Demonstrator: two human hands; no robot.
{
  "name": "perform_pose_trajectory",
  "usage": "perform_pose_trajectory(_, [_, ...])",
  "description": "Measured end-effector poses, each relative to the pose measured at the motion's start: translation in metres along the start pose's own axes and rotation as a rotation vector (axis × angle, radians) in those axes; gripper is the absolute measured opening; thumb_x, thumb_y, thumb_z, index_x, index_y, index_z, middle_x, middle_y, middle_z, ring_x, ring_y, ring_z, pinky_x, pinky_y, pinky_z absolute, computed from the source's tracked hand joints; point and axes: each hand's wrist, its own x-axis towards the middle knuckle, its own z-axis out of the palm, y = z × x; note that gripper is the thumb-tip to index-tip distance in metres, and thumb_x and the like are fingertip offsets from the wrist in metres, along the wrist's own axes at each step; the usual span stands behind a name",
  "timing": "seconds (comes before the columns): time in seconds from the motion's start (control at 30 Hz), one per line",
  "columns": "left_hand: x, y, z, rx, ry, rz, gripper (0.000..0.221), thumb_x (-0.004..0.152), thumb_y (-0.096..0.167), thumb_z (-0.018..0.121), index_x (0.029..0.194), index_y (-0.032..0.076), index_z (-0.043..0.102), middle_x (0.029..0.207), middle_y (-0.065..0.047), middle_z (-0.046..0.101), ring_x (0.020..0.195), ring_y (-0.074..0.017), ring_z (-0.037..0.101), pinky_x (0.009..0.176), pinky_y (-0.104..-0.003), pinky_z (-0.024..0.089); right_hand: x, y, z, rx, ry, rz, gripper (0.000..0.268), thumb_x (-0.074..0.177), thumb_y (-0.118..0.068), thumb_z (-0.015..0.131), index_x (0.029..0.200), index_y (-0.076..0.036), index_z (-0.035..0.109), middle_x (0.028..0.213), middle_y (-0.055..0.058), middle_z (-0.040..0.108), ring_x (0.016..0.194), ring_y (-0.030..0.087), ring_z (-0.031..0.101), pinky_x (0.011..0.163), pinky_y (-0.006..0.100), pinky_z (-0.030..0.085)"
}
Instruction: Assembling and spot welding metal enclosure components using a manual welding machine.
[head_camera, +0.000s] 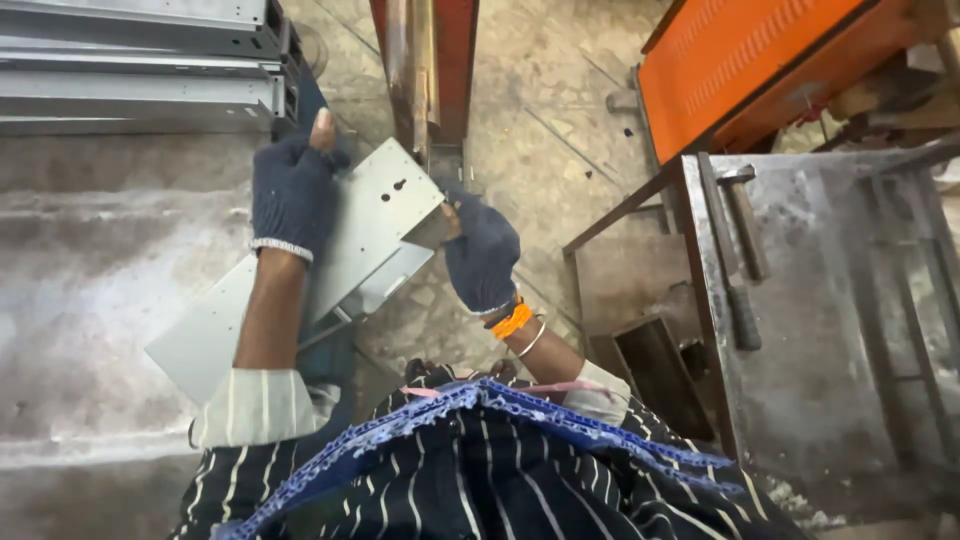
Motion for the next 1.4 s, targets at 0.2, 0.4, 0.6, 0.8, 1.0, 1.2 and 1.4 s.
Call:
perform_pose_trajectory(0.2, [-0.029,-0.013,0.015,-0.064,-0.003,-0.027,0.059,0.105,0.051,0.056,0.085,0.0,0.077,0.064,-0.006,0.062,0.064,-0.0149,0.058,0.064,-0.033,0.044,-0.031,0.048,-0.009,-0.073,-0.145,0.151,0.02,0.094,-0.015,0.067,0.112,-0.014,0.075,0.083,0.014,0.071,0.077,0.035,0.068,0.066,0.046,0.05])
perform_pose_trajectory(0.4, [-0.061,-0.014,0.054,-0.005,-0.027,0.093,0.033,0.101,0.03,0.065,0.093,-0.001,0.076,0.074,-0.012,0.071,0.068,-0.0205,0.067,0.067,-0.037,0.049,0.006,0.057,-0.06,0.129,0.0,0.171,0.012,0.1,-0.016,0.067,0.107,-0.01,0.073,0.092,0.011,0.072,0.085,0.028,0.071,0.076,0.037,0.054])
perform_pose_trajectory(0.6, [-0.093,0.05,0.102,0.269,-0.151,0.055,0.039,0.081,0.037,0.081,0.096,0.001,0.074,0.085,-0.023,0.073,0.077,-0.0348,0.071,0.07,-0.044,0.052,0.031,0.063,-0.099,0.211,-0.17,-0.04,0.012,0.094,-0.014,0.07,0.105,-0.01,0.074,0.097,0.01,0.072,0.092,0.029,0.069,0.083,0.037,0.053])
perform_pose_trajectory(0.8, [-0.104,0.039,0.155,0.224,-0.315,0.286,0.028,0.087,0.031,0.07,0.104,0.009,0.078,0.096,-0.022,0.073,0.089,-0.0397,0.071,0.077,-0.046,0.054,0.021,0.096,-0.147,0.376,-0.422,0.039,0.025,0.092,-0.003,0.066,0.116,-0.006,0.071,0.104,0.011,0.074,0.098,0.025,0.07,0.089,0.036,0.054])
perform_pose_trajectory(1.0, [-0.103,0.066,0.185,0.228,-0.489,0.275,0.036,0.096,0.039,0.062,0.093,0.006,0.075,0.087,-0.022,0.072,0.085,-0.0393,0.07,0.074,-0.049,0.051,-0.065,0.19,-0.2,0.267,-0.536,0.286,0.059,0.07,0.012,0.051,0.125,0.0,0.071,0.116,0.011,0.077,0.11,0.021,0.073,0.099,0.033,0.055])
perform_pose_trajectory(1.2, [-0.097,0.097,0.203,0.09,-0.647,0.271,0.042,0.097,0.043,0.057,0.089,0.005,0.07,0.083,-0.016,0.073,0.078,-0.0327,0.072,0.07,-0.045,0.052,-0.174,0.204,-0.178,0.305,-0.461,0.78,0.036,0.083,-0.01,0.075,0.118,-0.001,0.072,0.099,0.009,0.077,0.082,0.015,0.067,0.073,0.03,0.055])
perform_pose_trajectory(1.4, [-0.061,0.111,0.197,0.054,-0.588,0.403,0.036,0.101,0.04,0.058,0.099,0.005,0.067,0.083,-0.018,0.072,0.082,-0.0351,0.07,0.072,-0.047,0.05,-0.161,0.158,-0.18,-0.003,-0.05,0.652,0.036,0.074,-0.018,0.091,0.09,0.006,0.07,0.071,0.015,0.066,0.066,0.015,0.058,0.061,0.032,0.049])
